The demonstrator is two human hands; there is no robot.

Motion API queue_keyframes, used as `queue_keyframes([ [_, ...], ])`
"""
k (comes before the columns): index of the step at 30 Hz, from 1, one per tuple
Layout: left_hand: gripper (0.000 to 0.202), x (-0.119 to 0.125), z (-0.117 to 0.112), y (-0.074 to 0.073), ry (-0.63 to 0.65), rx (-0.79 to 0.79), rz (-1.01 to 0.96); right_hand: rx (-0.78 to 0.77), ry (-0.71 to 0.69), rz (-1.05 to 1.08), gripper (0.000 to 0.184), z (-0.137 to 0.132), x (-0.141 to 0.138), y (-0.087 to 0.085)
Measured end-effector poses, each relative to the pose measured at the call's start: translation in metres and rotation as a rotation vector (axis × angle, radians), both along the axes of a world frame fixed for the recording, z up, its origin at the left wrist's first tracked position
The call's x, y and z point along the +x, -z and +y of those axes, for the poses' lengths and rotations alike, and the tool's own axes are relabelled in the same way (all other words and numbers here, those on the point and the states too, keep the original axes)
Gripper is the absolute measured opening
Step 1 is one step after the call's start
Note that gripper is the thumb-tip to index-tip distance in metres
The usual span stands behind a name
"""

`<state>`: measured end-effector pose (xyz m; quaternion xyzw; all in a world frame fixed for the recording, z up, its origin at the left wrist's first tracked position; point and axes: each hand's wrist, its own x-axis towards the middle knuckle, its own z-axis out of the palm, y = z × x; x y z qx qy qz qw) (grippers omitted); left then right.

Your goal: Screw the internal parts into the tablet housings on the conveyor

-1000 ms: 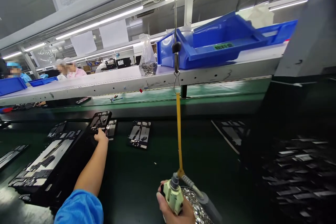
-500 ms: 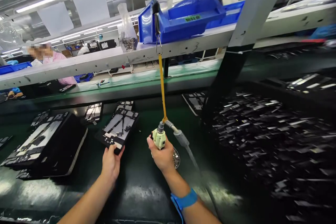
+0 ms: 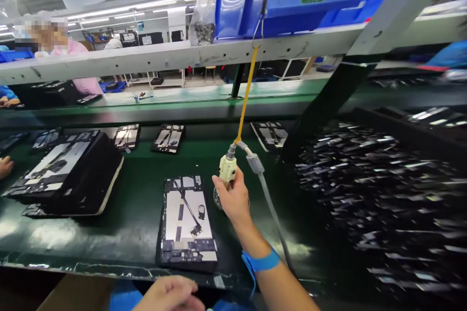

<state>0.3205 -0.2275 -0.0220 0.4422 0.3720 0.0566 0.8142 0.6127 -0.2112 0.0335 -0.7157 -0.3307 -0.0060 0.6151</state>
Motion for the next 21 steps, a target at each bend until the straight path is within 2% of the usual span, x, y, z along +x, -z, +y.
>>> queue_keyframes([
  [1,0.054,-0.011,0.010,-0.007,0.110,0.184,-0.001,-0.002,0.039,-0.052,0.063,-0.012,-0.005,0.004],
  [2,0.054,-0.020,0.022,-0.014,0.163,0.403,0.009,0.004,0.070,-0.116,0.063,-0.026,-0.012,0.010],
  [4,0.051,-0.033,0.049,-0.027,0.178,0.878,0.116,-0.024,0.072,-0.218,0.054,-0.059,-0.028,0.025],
  [6,0.063,-0.037,0.072,-0.032,0.197,1.158,0.282,-0.259,-0.177,-0.203,0.044,-0.089,-0.045,0.038],
  [8,0.076,-0.037,0.086,-0.028,0.294,1.243,0.352,-0.500,-0.386,-0.151,0.052,-0.110,-0.062,0.045],
  [9,0.077,-0.037,0.090,-0.023,0.355,1.252,0.335,-0.585,-0.453,-0.131,0.059,-0.116,-0.069,0.046],
  [11,0.069,-0.037,0.093,-0.014,0.425,1.258,0.263,-0.669,-0.507,-0.115,0.068,-0.119,-0.080,0.042],
  [14,0.054,-0.037,0.100,-0.013,0.453,1.245,0.206,-0.687,-0.489,-0.092,0.058,-0.111,-0.088,0.034],
  [17,0.051,-0.029,0.116,-0.035,0.556,1.248,0.228,-0.640,-0.469,-0.094,0.051,-0.101,-0.090,0.032],
  [21,0.030,0.007,0.129,-0.077,0.659,1.454,0.274,-0.540,-0.478,-0.133,0.051,-0.093,-0.084,0.042],
])
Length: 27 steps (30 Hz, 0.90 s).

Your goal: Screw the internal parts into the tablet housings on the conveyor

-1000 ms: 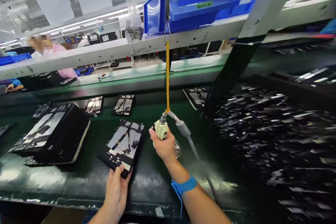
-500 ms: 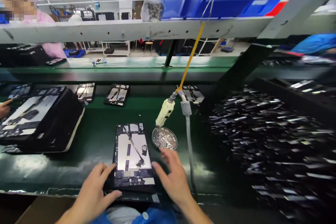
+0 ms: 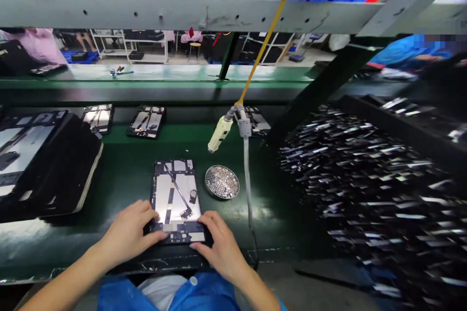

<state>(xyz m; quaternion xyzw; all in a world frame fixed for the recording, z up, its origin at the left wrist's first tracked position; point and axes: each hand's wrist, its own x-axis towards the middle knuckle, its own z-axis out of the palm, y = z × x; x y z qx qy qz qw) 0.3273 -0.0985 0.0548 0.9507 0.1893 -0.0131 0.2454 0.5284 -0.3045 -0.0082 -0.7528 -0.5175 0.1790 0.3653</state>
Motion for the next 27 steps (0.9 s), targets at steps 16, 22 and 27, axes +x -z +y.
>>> queue_keyframes([
  [16,0.012,0.074,-0.014,-0.003,0.066,-0.273,0.069,0.183,0.013,0.174,0.020,0.003,0.012,0.009],
  [22,0.022,0.019,-0.021,0.022,0.231,-0.100,-0.243,0.175,0.043,0.201,0.015,0.005,0.011,0.003],
  [27,0.027,0.003,-0.022,0.040,0.354,0.079,-0.389,0.203,0.045,0.181,0.015,0.006,0.011,0.003],
])
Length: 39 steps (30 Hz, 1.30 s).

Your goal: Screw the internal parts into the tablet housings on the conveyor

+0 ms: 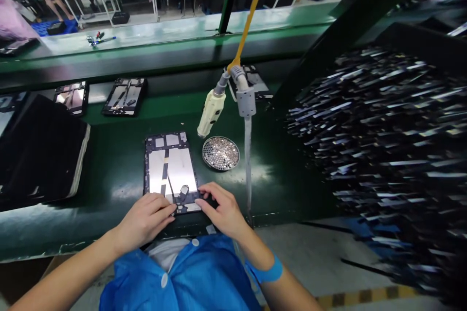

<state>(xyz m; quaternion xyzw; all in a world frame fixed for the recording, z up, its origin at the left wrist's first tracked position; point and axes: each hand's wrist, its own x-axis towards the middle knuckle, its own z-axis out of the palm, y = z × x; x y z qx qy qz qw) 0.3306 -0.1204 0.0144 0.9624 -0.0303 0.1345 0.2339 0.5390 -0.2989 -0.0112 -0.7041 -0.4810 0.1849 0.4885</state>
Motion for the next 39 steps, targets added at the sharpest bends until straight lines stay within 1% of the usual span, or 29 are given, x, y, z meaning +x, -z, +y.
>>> queue_keyframes([
  [3,0.027,0.000,0.000,0.008,-0.025,0.039,-0.083,0.002,-0.002,0.008,0.014,0.000,0.000,0.001],
  [6,0.027,0.000,-0.003,0.014,-0.070,0.070,-0.090,-0.003,-0.007,0.018,0.013,0.000,0.000,0.001],
  [9,0.030,-0.002,-0.010,0.015,-0.113,0.100,-0.064,-0.008,-0.007,0.027,0.013,0.000,-0.002,0.001],
  [11,0.033,-0.006,-0.016,0.015,-0.168,0.118,-0.051,-0.009,-0.002,0.039,0.013,-0.001,-0.002,0.001],
  [14,0.036,-0.010,-0.023,0.016,-0.247,0.131,-0.024,-0.004,-0.003,0.069,0.013,-0.005,0.008,0.002],
  [15,0.035,-0.009,-0.024,0.016,-0.261,0.129,-0.015,0.002,0.030,0.072,0.012,-0.006,0.016,0.002],
  [16,0.034,-0.007,-0.022,0.017,-0.269,0.125,-0.012,0.015,0.096,0.069,0.013,-0.007,0.025,0.001],
  [18,0.029,0.004,-0.014,0.020,-0.275,0.113,-0.020,0.074,0.305,0.051,0.017,0.000,0.049,-0.006],
  [19,0.027,0.012,-0.008,0.022,-0.274,0.106,-0.028,0.118,0.421,0.035,0.021,0.008,0.062,-0.012],
  [20,0.026,0.020,-0.001,0.024,-0.277,0.100,-0.039,0.167,0.516,0.019,0.030,0.019,0.075,-0.020],
  [21,0.024,0.029,0.005,0.026,-0.286,0.096,-0.049,0.215,0.585,-0.002,0.046,0.034,0.086,-0.029],
  [22,0.023,0.038,0.010,0.028,-0.302,0.094,-0.057,0.258,0.622,-0.039,0.065,0.051,0.096,-0.038],
  [23,0.022,0.044,0.015,0.030,-0.323,0.092,-0.068,0.300,0.631,-0.070,0.080,0.070,0.105,-0.048],
  [24,0.022,0.050,0.017,0.033,-0.344,0.093,-0.082,0.327,0.600,-0.063,0.087,0.089,0.111,-0.057],
  [25,0.022,0.053,0.019,0.035,-0.362,0.095,-0.093,0.344,0.540,-0.008,0.083,0.107,0.116,-0.065],
  [27,0.024,0.054,0.020,0.039,-0.371,0.102,-0.101,0.345,0.378,0.185,0.062,0.135,0.120,-0.077],
  [28,0.024,0.054,0.020,0.040,-0.366,0.106,-0.099,0.354,0.325,0.258,0.053,0.144,0.119,-0.079],
  [29,0.025,0.054,0.021,0.040,-0.360,0.110,-0.095,0.373,0.303,0.306,0.045,0.149,0.118,-0.080],
  [31,0.024,0.056,0.025,0.039,-0.351,0.111,-0.081,0.435,0.341,0.314,0.037,0.148,0.113,-0.075],
  [33,0.024,0.061,0.032,0.036,-0.344,0.105,-0.068,0.489,0.418,0.274,0.033,0.138,0.108,-0.067],
  [36,0.023,0.071,0.040,0.034,-0.346,0.083,-0.072,0.512,0.485,0.225,0.028,0.119,0.101,-0.056],
  [39,0.023,0.076,0.043,0.036,-0.346,0.059,-0.093,0.518,0.536,0.181,0.023,0.108,0.099,-0.050],
])
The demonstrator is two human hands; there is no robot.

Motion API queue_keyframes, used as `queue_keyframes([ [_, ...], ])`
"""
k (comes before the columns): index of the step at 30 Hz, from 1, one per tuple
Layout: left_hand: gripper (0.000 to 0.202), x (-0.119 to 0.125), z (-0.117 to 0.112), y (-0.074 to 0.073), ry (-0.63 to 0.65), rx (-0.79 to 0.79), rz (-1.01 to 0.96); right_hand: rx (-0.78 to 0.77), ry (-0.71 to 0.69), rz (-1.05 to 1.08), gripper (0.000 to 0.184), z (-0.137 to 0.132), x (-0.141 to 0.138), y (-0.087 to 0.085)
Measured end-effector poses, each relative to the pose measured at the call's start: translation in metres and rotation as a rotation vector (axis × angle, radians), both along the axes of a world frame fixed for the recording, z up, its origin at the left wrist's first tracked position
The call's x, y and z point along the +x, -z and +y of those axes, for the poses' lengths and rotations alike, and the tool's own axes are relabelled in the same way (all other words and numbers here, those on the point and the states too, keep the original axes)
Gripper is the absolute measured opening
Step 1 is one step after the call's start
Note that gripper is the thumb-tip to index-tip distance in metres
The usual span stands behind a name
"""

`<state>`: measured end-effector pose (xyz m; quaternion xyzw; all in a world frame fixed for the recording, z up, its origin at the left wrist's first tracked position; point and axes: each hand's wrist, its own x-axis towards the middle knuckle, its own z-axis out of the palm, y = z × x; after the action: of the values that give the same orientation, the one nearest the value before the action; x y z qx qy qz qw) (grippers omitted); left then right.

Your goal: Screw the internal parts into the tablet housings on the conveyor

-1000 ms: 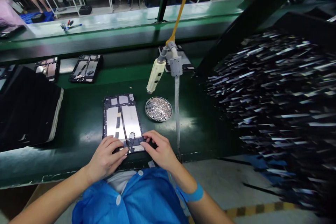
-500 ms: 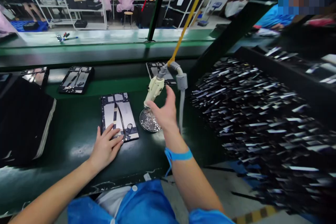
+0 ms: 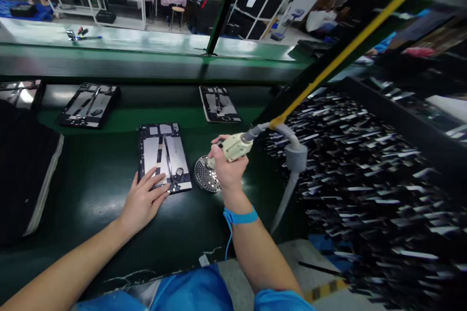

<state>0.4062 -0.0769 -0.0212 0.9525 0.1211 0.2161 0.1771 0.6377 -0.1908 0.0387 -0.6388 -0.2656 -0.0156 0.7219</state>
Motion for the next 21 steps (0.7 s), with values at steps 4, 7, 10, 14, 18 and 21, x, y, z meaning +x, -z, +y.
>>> queue_keyframes([
  [4,0.024,-0.002,-0.001,0.000,0.014,-0.017,0.002,-0.010,0.011,-0.021,0.022,-0.003,-0.001,0.002],
  [7,0.024,-0.004,-0.001,-0.001,0.019,-0.028,0.005,-0.011,0.007,-0.013,0.021,-0.003,-0.001,0.004],
  [10,0.024,-0.004,-0.001,-0.002,0.024,-0.043,0.012,-0.010,0.016,-0.018,0.021,-0.003,0.001,0.006],
  [14,0.025,-0.004,-0.001,-0.002,0.025,-0.065,0.014,-0.022,0.023,-0.026,0.021,-0.003,0.003,0.008],
  [18,0.025,-0.005,-0.001,-0.002,0.033,-0.063,0.011,-0.014,0.014,-0.028,0.021,-0.003,0.003,0.010],
  [21,0.025,-0.006,-0.001,-0.003,0.035,-0.065,0.015,-0.012,0.016,-0.028,0.021,-0.003,0.003,0.012],
])
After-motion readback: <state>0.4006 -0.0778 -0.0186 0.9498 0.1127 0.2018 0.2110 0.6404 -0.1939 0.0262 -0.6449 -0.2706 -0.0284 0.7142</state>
